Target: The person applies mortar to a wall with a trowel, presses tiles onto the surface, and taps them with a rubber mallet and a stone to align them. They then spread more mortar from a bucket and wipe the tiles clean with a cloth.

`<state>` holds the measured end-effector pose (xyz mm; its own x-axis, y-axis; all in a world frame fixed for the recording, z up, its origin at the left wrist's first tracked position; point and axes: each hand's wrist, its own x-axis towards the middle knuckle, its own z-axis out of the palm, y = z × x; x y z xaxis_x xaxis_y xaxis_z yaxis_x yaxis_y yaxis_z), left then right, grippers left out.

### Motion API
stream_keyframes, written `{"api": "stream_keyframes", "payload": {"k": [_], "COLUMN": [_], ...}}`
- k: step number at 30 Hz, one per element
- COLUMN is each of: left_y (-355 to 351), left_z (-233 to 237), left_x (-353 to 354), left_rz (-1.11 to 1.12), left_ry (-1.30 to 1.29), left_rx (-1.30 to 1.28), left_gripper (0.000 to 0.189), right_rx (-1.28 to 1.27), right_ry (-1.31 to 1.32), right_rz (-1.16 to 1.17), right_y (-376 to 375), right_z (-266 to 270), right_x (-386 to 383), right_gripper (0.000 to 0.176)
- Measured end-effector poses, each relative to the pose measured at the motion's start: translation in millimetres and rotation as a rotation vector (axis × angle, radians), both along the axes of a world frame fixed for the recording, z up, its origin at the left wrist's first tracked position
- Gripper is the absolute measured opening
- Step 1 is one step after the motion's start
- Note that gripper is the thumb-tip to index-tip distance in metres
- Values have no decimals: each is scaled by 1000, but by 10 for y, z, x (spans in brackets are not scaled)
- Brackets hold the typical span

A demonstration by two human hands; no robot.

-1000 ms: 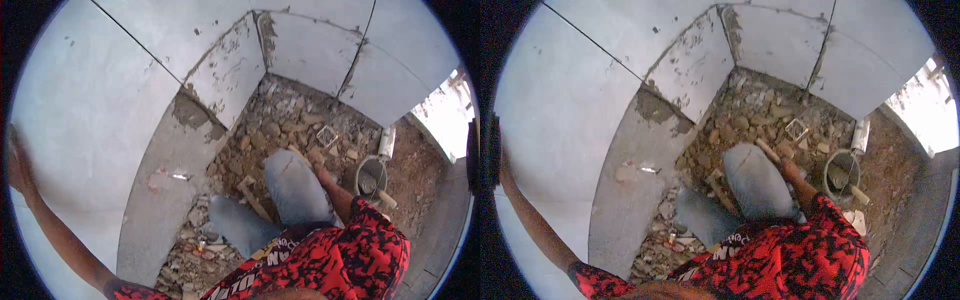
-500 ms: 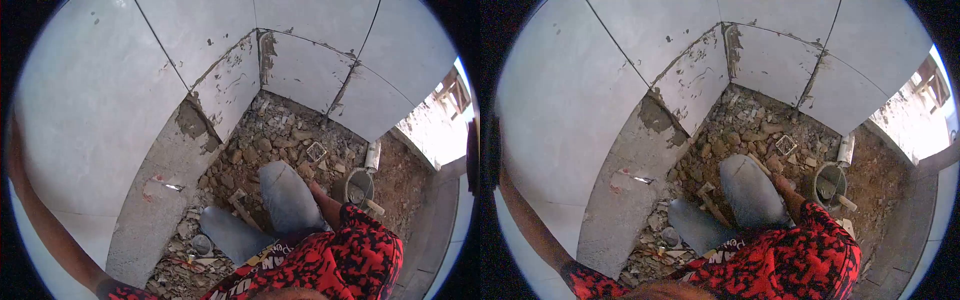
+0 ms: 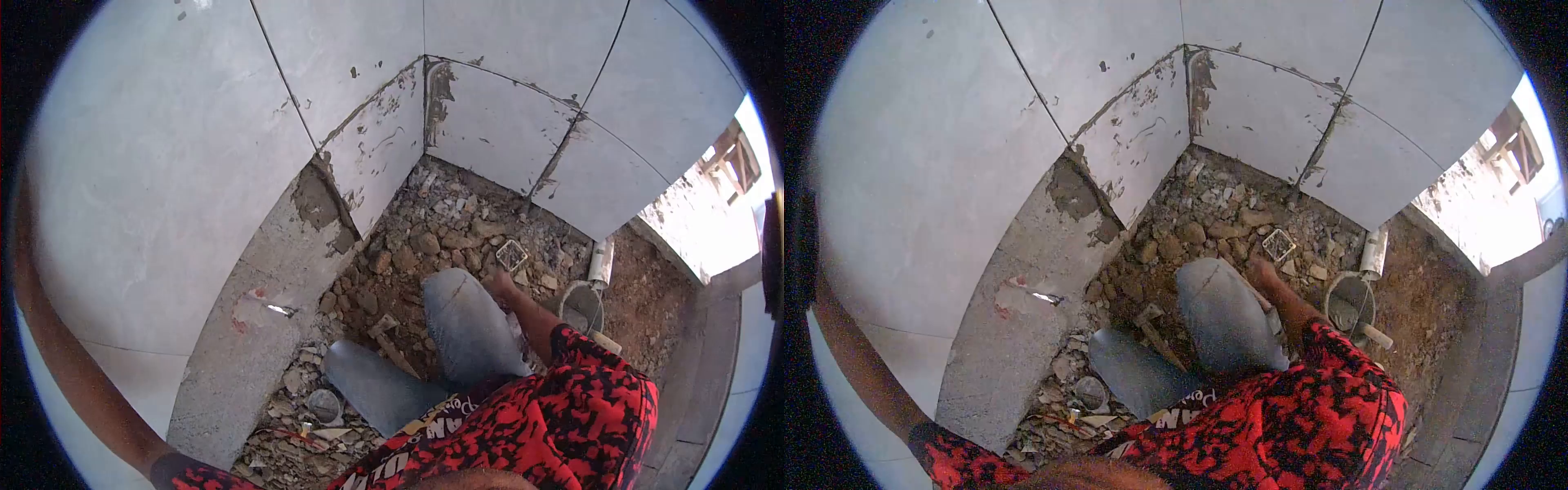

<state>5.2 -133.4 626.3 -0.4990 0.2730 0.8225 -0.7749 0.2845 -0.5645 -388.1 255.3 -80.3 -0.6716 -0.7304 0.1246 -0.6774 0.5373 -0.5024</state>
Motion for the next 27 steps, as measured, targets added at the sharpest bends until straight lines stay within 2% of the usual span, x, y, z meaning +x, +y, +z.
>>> {"api": "stream_keyframes", "payload": {"k": [2, 3, 4, 5, 6, 7, 9, 11, 13, 15, 17, 21, 24, 26, 27], "left_y": [-71, -92, -77, -53, -43, -59, -102, -61, -62, -91, -89, -127, -86, -42, -30], "left_z": [20, 33, 34, 29, 34, 50, 55, 5, -12, 15, 7, 3, -11, -22, -28], "left_x": [27, 32, 29, 22, 12, 14, 44, 23, 24, 33, 26, 48, 25, 5, 6], "left_rz": [-23, -50, -47, -52, -56, -54, -61, -25, 4, -111, -93, -65, -84, -81, -76], "left_ry": [21, 36, 40, 38, 34, 38, 28, 24, 19, 42, 13, -24, -3, 11, 23], "left_rx": [38, 79, 75, 84, 92, 86, 62, 37, 11, 79, 28, -56, -17, 9, 33], "left_gripper": [76, 77, 77, 77, 78, 78, 79, 80, 80, 81, 81, 78, 75, 73, 72], "right_rx": [159, 55, -51, -516, -354, -318, -397, -671, -616, -563, -528, -595, -526, -666, -663], "right_ry": [330, 3, -322, -711, -135, -191, -75, -79, -30, 21, -324, -302, -305, -139, -138], "right_rz": [206, 121, 34, 135, 123, 77, 27, 25, 19, 6, 0, -25, -31, -95, -93], "right_y": [-684, -1047, -1370, -1849, -2100, -2340, -2725, -3123, -3287, -3425, -3532, -3560, -3625, -3691, -3693], "right_z": [276, 710, 1216, 936, 1924, 2358, 2859, 2897, 3136, 3298, 3409, 3543, 3482, 3403, 3401], "right_x": [-566, -671, -835, -1359, -1032, -1036, -1030, -1144, -1031, -977, -942, -767, -771, -732, -715], "right_gripper": [28, 38, 55, 55, 51, 51, 55, 53, 51, 50, 61, 61, 61, 57, 57]}}
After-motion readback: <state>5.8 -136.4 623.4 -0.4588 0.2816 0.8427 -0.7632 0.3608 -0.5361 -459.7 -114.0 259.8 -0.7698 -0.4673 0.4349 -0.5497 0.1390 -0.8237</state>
